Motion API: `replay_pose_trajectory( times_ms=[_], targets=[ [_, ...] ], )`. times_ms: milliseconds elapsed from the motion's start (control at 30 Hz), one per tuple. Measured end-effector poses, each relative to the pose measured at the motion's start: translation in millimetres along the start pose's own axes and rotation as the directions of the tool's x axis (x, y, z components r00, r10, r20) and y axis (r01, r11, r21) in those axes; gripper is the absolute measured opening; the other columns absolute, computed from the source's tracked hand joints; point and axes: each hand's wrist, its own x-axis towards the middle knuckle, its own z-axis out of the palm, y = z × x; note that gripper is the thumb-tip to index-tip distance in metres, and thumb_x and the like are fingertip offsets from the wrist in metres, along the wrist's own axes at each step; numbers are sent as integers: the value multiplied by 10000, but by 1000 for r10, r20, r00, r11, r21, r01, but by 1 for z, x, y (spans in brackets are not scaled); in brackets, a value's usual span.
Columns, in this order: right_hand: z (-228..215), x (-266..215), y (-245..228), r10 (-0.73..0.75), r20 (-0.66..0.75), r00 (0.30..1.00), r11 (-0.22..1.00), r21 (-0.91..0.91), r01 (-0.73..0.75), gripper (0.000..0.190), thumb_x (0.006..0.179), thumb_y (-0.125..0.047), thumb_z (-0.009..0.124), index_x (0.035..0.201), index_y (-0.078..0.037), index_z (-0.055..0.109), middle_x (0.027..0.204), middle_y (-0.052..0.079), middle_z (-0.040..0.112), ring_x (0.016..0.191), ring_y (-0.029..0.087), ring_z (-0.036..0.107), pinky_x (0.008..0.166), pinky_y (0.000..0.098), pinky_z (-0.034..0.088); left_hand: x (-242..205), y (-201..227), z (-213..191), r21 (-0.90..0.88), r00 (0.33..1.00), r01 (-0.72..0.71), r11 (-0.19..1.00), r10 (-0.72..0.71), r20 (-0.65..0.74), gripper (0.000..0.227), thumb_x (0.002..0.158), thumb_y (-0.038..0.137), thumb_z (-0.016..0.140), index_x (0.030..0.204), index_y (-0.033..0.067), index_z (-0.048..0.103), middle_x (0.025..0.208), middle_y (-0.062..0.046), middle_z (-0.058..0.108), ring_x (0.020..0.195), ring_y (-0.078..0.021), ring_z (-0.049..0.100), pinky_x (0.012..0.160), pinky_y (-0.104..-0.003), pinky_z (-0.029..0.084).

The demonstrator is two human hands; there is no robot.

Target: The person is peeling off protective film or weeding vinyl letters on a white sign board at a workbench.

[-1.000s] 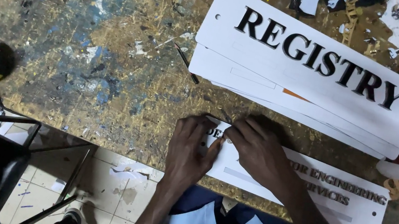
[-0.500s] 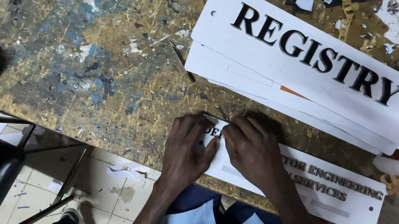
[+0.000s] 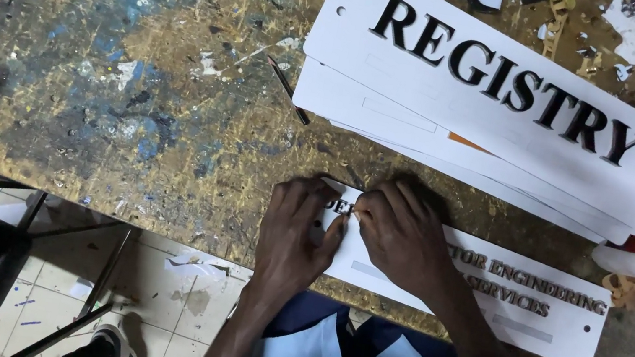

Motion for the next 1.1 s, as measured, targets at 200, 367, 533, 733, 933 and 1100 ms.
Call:
replay_pose_trajectory(
  times_ms=[200,367,533,733,933,1100],
  targets=[
    [-14,5,2,88,2,996,991,102,-87,122,1152,-181,577,1093,-132,670,878,44,574,771,344,712,595,429,572,-1,-1,0,0,1000,4,1000,-4,1,322,919,167,875,1222,80,808,1127,-157,718,1153,-447,694,947,-543,617],
    [-14,8,12,122,-74,990,991,60,-118,134,1176,-195,578,1127,-124,681,890,51,570,745,332,701,615,424,578,2,4,-3,-9,1000,2,1000,-2,-3,308,928,155,869,1220,85,803,1117,-150,713,1137,-445,695,937,-547,619],
    [-6,10,24,127,-146,981,991,69,-118,175,1197,-214,562,1163,-133,712,920,35,603,783,278,727,654,366,582,0,-1,0,15,1000,3,1000,-3,-12,316,913,167,882,1207,80,806,1096,-151,710,1132,-446,696,935,-552,620],
    [3,4,33,155,-227,962,984,121,-130,67,1137,-136,702,1106,-120,759,875,28,639,771,259,743,689,328,609,0,0,0,3,999,-28,1000,28,-44,307,929,184,874,1215,92,809,1117,-133,709,1143,-428,697,955,-535,616],
    [-3,7,32,197,-239,951,972,173,-158,59,1116,-68,713,1117,-90,768,868,52,653,761,294,744,665,362,616,1,1,-2,1,999,-21,1000,21,-38,311,937,201,870,1222,90,812,1118,-146,712,1136,-434,700,946,-546,613],
    [-8,7,32,219,-207,954,944,293,-153,196,1130,4,606,1155,-55,791,910,87,727,807,334,786,697,393,625,0,-1,-1,18,999,-33,999,33,-30,309,935,179,869,1223,85,806,1119,-140,706,1144,-423,697,962,-536,608]
  ],
)
